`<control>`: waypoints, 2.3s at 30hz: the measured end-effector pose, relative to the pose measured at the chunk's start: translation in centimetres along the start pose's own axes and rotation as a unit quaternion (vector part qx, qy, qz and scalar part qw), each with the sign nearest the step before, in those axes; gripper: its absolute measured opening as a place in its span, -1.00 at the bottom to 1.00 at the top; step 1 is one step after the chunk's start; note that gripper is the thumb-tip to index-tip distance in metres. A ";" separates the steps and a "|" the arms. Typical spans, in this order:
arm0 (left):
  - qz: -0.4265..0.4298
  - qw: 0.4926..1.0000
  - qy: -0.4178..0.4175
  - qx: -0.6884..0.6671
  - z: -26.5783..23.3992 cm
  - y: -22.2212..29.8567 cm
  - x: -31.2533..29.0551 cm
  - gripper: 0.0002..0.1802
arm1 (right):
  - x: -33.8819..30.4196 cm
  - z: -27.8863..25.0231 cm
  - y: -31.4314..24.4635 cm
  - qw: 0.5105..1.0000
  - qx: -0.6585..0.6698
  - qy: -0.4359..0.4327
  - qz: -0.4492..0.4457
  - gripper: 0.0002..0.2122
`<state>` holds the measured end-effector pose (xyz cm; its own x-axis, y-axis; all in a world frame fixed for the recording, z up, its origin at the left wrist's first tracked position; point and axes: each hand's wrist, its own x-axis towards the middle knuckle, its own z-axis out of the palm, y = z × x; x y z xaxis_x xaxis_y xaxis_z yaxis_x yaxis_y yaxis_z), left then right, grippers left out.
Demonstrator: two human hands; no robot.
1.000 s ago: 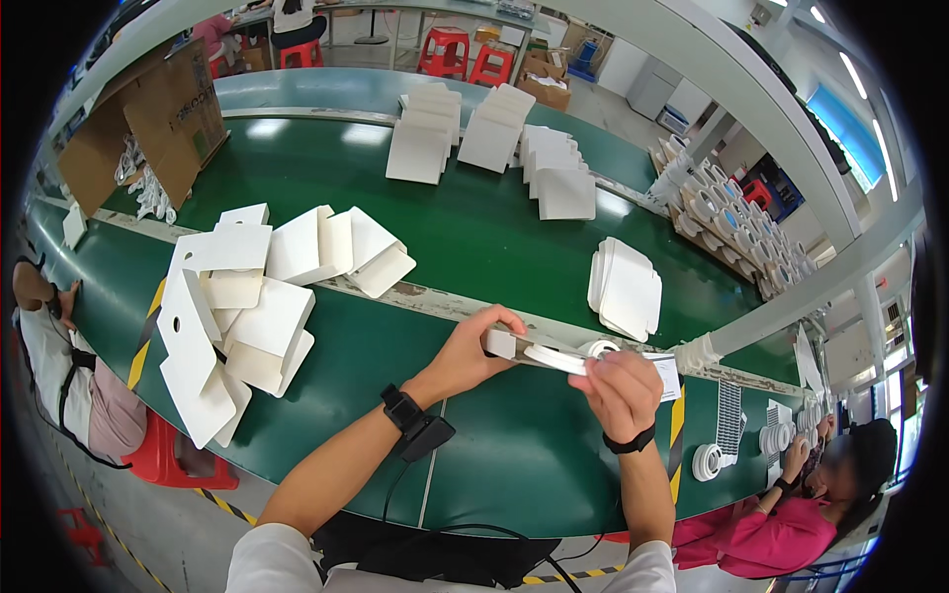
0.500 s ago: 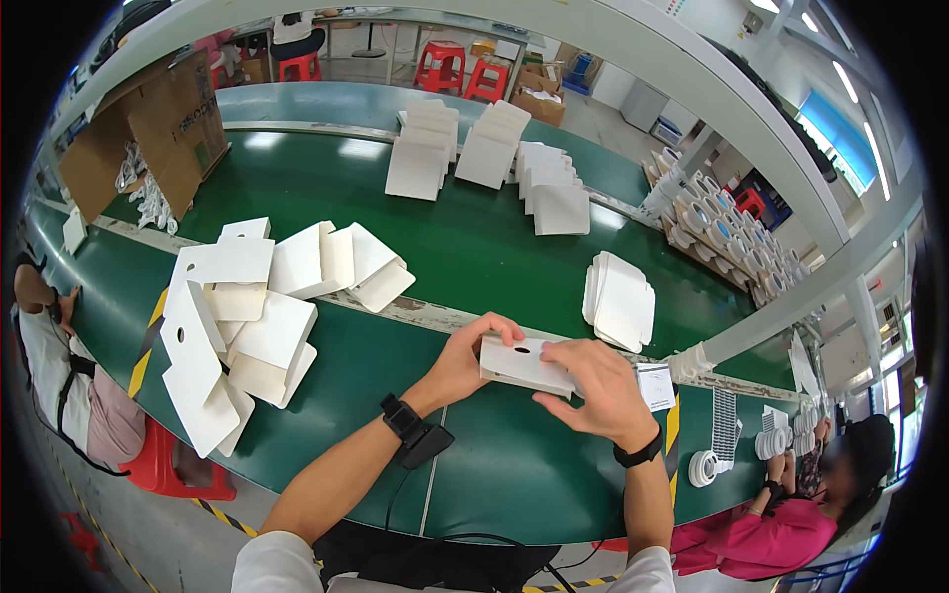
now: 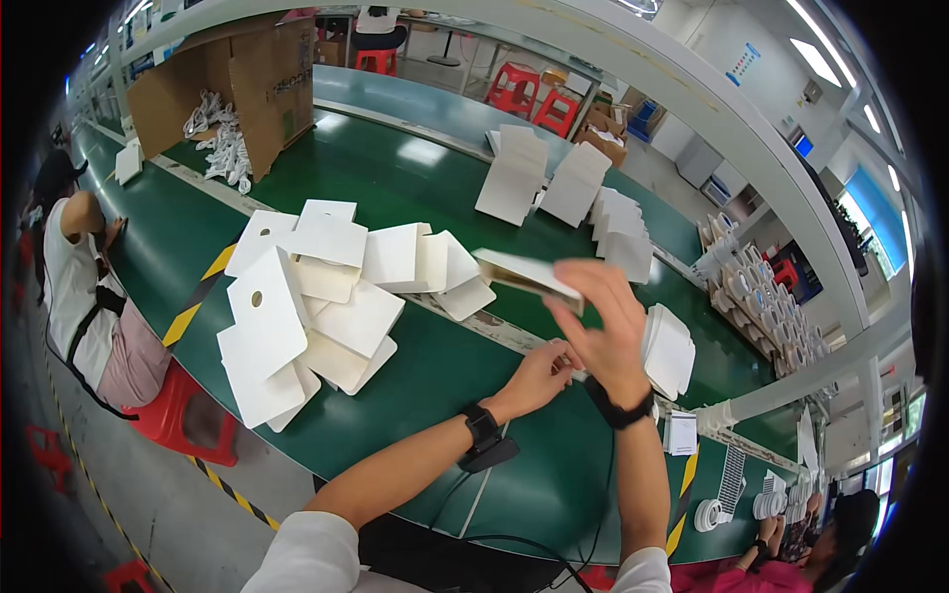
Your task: Packaging white electronic components into protective wraps and stacking them on a factory assembly line.
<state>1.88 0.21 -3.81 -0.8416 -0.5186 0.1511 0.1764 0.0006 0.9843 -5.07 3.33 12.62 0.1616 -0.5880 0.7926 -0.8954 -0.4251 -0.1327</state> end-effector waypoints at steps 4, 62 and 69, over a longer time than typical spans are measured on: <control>0.212 0.973 0.086 0.016 0.5 -0.5 0.2 -0.79 | 2.6 5.8 -0.4 1.000 -0.001 -0.009 -0.019 -0.60; 0.008 0.998 -0.062 -0.018 -0.5 0.9 0.2 -0.61 | -12.6 -12.8 -4.7 0.967 -0.239 -0.042 0.080 -0.75; 0.005 0.995 -0.093 -0.020 -0.2 1.3 0.2 -0.63 | -11.9 -10.0 -1.8 0.950 -0.309 -0.025 -0.036 -0.70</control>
<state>2.01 -0.08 -2.52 -0.9189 -0.3521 0.1780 0.2013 -0.0305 0.9791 -9.50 18.00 9.45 0.2381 -0.6104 0.7555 -0.9512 0.0109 0.3085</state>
